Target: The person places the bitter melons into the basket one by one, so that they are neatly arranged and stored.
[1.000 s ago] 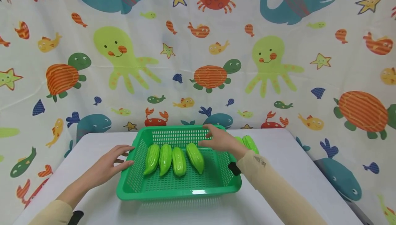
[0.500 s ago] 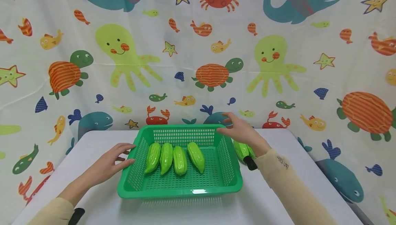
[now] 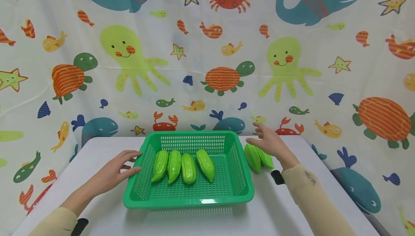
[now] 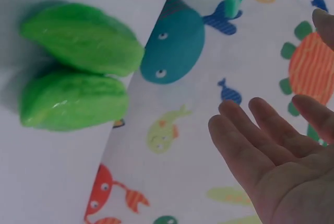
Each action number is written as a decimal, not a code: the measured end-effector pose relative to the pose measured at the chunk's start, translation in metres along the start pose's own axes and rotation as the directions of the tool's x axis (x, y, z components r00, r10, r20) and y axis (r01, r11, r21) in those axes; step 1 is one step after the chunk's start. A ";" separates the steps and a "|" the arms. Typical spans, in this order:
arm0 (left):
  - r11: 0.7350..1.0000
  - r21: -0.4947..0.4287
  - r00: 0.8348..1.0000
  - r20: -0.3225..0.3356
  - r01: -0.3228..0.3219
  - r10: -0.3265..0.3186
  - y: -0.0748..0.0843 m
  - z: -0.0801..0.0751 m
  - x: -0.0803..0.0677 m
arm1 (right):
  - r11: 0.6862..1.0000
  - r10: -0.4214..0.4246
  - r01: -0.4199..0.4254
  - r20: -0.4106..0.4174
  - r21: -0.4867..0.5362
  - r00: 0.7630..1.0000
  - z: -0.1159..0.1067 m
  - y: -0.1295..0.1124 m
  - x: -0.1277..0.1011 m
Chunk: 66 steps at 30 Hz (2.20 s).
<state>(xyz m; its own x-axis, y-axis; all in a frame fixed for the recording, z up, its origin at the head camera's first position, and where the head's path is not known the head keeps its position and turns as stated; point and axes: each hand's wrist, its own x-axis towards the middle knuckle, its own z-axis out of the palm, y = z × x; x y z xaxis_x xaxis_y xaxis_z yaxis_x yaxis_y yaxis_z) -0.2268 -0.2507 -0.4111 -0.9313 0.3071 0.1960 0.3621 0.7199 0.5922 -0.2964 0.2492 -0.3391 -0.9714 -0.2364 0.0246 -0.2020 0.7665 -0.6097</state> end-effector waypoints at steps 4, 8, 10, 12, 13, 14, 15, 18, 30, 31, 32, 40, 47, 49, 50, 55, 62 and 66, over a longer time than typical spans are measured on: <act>1.000 0.000 1.000 -0.001 -0.002 0.002 0.000 0.000 0.000 | 0.999 0.034 -0.034 -0.012 -0.021 0.999 -0.003 0.014 0.001; 1.000 0.003 1.000 -0.004 -0.003 0.003 0.000 0.000 0.000 | 0.996 0.081 -0.081 -0.018 -0.040 0.997 -0.005 0.028 0.003; 1.000 0.002 1.000 -0.005 -0.004 0.004 -0.001 0.000 0.000 | 0.994 0.099 -0.100 -0.020 -0.051 0.995 -0.005 0.036 0.003; 1.000 0.001 1.000 -0.004 -0.007 0.007 -0.002 0.000 0.001 | 0.991 0.118 -0.119 -0.022 -0.059 0.993 -0.003 0.044 0.003; 1.000 -0.001 1.000 -0.002 -0.009 0.009 -0.002 0.000 0.000 | 0.990 0.124 -0.126 -0.024 -0.066 0.992 -0.003 0.048 0.003; 1.000 -0.002 1.000 -0.001 -0.010 0.010 -0.002 0.000 0.000 | 0.989 0.131 -0.132 -0.025 -0.072 0.991 -0.001 0.053 0.003; 1.000 -0.003 1.000 0.000 -0.011 0.011 -0.002 0.000 0.000 | 0.987 0.140 -0.141 -0.024 -0.071 0.990 0.000 0.057 0.004; 1.000 -0.006 1.000 0.002 -0.014 0.014 -0.002 0.000 0.000 | 0.986 0.151 -0.152 -0.021 -0.069 0.988 0.004 0.067 0.004; 1.000 -0.001 1.000 -0.002 -0.010 0.010 -0.003 0.001 0.000 | 0.981 0.119 -0.116 0.013 -0.155 0.993 0.026 0.098 0.015; 1.000 -0.001 1.000 -0.002 -0.010 0.010 -0.004 0.001 0.000 | 0.981 0.116 -0.111 0.019 -0.160 0.993 0.028 0.099 0.015; 1.000 -0.001 1.000 -0.002 -0.008 0.008 -0.004 0.001 0.000 | 0.981 0.108 -0.103 0.025 -0.165 0.994 0.029 0.101 0.015; 1.000 -0.006 1.000 -0.001 -0.001 0.001 -0.003 0.001 0.001 | 0.983 0.104 -0.095 0.054 -0.154 0.993 0.035 0.108 0.015; 1.000 -0.007 1.000 -0.003 -0.007 0.007 -0.003 0.000 0.001 | 0.985 0.104 -0.091 0.084 -0.145 0.991 0.036 0.108 0.014; 1.000 -0.006 1.000 -0.001 -0.007 0.007 -0.003 0.000 0.001 | 0.986 0.104 -0.091 0.088 -0.140 0.991 0.036 0.109 0.013; 1.000 -0.005 1.000 -0.001 -0.007 0.007 -0.003 0.000 0.001 | 0.986 0.101 -0.088 0.089 -0.140 0.991 0.037 0.109 0.013; 1.000 -0.005 1.000 -0.001 -0.006 0.006 -0.003 -0.001 0.001 | 0.986 0.097 -0.082 0.096 -0.142 0.991 0.038 0.110 0.012; 1.000 -0.013 1.000 0.005 0.000 0.000 -0.003 -0.001 0.001 | 0.987 0.086 -0.072 0.097 -0.144 0.992 0.037 0.108 0.010; 1.000 -0.016 1.000 0.007 0.004 -0.003 -0.003 -0.001 0.001 | 0.986 0.077 -0.063 0.086 -0.154 0.993 0.037 0.109 0.011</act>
<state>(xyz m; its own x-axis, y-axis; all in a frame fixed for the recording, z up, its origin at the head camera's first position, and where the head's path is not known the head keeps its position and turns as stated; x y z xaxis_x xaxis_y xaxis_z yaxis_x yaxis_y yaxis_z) -0.2293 -0.2528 -0.4122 -0.9322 0.3087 0.1888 0.3581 0.7112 0.6050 -0.3241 0.3078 -0.4349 -0.9697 -0.2270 -0.0902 -0.1573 0.8629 -0.4803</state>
